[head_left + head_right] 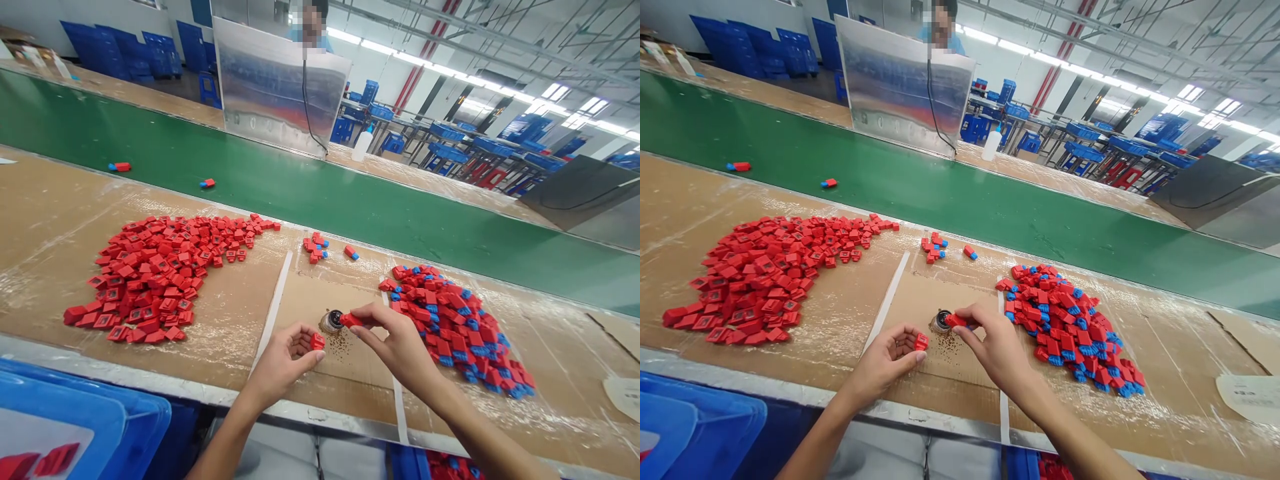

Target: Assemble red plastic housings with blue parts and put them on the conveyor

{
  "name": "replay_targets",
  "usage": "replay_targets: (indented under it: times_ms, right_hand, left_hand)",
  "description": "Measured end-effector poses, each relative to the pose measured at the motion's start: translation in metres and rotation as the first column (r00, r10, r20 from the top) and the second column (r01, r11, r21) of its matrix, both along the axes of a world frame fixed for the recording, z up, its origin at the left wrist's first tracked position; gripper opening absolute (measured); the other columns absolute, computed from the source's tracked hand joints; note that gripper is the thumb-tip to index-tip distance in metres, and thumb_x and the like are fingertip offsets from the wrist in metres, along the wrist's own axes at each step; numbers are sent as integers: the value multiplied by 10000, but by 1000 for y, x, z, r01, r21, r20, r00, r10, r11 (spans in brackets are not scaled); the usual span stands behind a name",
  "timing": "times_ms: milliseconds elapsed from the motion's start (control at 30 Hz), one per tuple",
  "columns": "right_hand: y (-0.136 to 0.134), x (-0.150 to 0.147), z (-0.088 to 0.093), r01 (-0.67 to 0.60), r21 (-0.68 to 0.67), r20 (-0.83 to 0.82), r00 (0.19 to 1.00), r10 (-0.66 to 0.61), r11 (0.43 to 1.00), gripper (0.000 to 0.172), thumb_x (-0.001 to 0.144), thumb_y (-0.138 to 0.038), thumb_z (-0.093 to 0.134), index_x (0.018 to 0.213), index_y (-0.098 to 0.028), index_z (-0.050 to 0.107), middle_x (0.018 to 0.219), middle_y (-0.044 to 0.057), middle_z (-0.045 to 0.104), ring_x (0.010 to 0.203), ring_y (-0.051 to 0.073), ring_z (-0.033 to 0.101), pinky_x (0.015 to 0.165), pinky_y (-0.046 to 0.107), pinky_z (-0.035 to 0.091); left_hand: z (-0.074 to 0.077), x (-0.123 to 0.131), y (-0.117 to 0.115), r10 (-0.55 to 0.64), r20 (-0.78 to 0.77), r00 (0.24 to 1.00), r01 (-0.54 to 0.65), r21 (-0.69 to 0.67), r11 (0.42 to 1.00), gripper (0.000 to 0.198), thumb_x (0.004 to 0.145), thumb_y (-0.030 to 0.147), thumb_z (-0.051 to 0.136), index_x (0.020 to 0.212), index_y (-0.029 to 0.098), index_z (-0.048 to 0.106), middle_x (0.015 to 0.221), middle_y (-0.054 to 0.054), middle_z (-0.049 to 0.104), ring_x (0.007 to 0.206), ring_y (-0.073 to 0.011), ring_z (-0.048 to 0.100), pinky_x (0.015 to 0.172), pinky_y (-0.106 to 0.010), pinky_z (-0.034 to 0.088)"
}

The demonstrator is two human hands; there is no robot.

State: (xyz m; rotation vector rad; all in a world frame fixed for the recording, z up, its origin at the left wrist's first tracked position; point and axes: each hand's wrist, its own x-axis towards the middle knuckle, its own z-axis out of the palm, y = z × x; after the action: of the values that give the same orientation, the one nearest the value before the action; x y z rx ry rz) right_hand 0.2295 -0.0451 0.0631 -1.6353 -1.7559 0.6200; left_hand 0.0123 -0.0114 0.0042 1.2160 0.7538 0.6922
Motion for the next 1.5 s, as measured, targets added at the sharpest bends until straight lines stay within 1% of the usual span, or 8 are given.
replay_targets:
  times_ms: [100, 267, 500, 800, 1067, 1167, 1333, 1500]
  right_hand:
    - [-2, -9, 3, -66, 73, 152, 987, 54, 995, 91, 898, -245, 585, 953, -208, 649, 879, 43, 661, 807, 182, 623, 713, 305, 485]
    - [1, -14, -1, -88, 98, 256, 965, 60, 991, 74, 887, -188, 595, 947, -202, 637, 876, 33, 649, 798, 177, 627, 696, 282, 474]
    - [1, -15, -5, -112, 78, 315, 945, 81, 991, 63, 904, -208, 568, 922, -213, 628, 896, 43, 652, 803, 188, 638, 702, 282, 474]
    - [0, -17, -3, -129, 65, 412, 907, 91, 990, 182, 952, -292, 480, 888, -220, 635, 855, 58, 636, 746, 195, 625, 645, 284, 462]
    - [1, -25, 2, -150, 32, 492, 863, 115, 988, 249, 963, -260, 440, 901, -193, 673, 843, 76, 608, 720, 194, 594, 618, 291, 454]
    - [3, -25, 3, -150, 28, 491, 863, 118, 988, 243, 957, -251, 451, 889, -203, 679, 841, 72, 613, 717, 189, 601, 620, 286, 459]
    - [4, -19, 3, -135, 47, 411, 906, 104, 990, 175, 935, -272, 503, 896, -219, 665, 887, 66, 649, 760, 198, 635, 665, 300, 483]
    - [3, -14, 8, -79, 83, 365, 930, 43, 993, 158, 930, -296, 511, 924, -221, 650, 905, 72, 660, 796, 216, 637, 682, 324, 484]
  left_hand:
    - [1, 0, 0, 3, 4, 1000, -3, 4, 1000, 186, 807, 293, 673, 933, 174, 604, 850, -10, 613, 799, -135, 556, 752, -249, 446]
    - [3, 0, -1, 5, 1, 1000, -5, 5, 1000, 189, 801, 288, 675, 938, 175, 610, 854, -13, 621, 806, -141, 564, 761, -257, 453]
    - [4, -1, -2, 12, 1, 1000, -12, 17, 1000, 166, 800, 275, 659, 917, 166, 615, 819, -15, 608, 776, -145, 552, 727, -259, 451]
    - [2, 0, -1, 6, 7, 1000, -6, 24, 1000, 169, 802, 275, 662, 929, 170, 622, 824, -13, 615, 785, -148, 560, 733, -256, 452]
    - [3, -1, -2, 8, 15, 1000, -8, 14, 1000, 167, 809, 279, 659, 931, 171, 623, 834, -18, 619, 792, -147, 558, 744, -256, 451]
    - [3, -1, -2, 16, 21, 1000, -16, 7, 1000, 175, 803, 286, 666, 929, 172, 624, 836, -19, 620, 795, -150, 560, 747, -256, 451]
    - [1, -1, -2, 25, 31, 999, -25, -5, 1000, 194, 796, 301, 675, 937, 175, 629, 823, -16, 616, 783, -150, 558, 738, -256, 451]
    - [-1, -2, -2, 26, 27, 999, -26, 2, 1000, 226, 798, 312, 674, 973, 172, 636, 835, -27, 624, 789, -156, 564, 745, -266, 457]
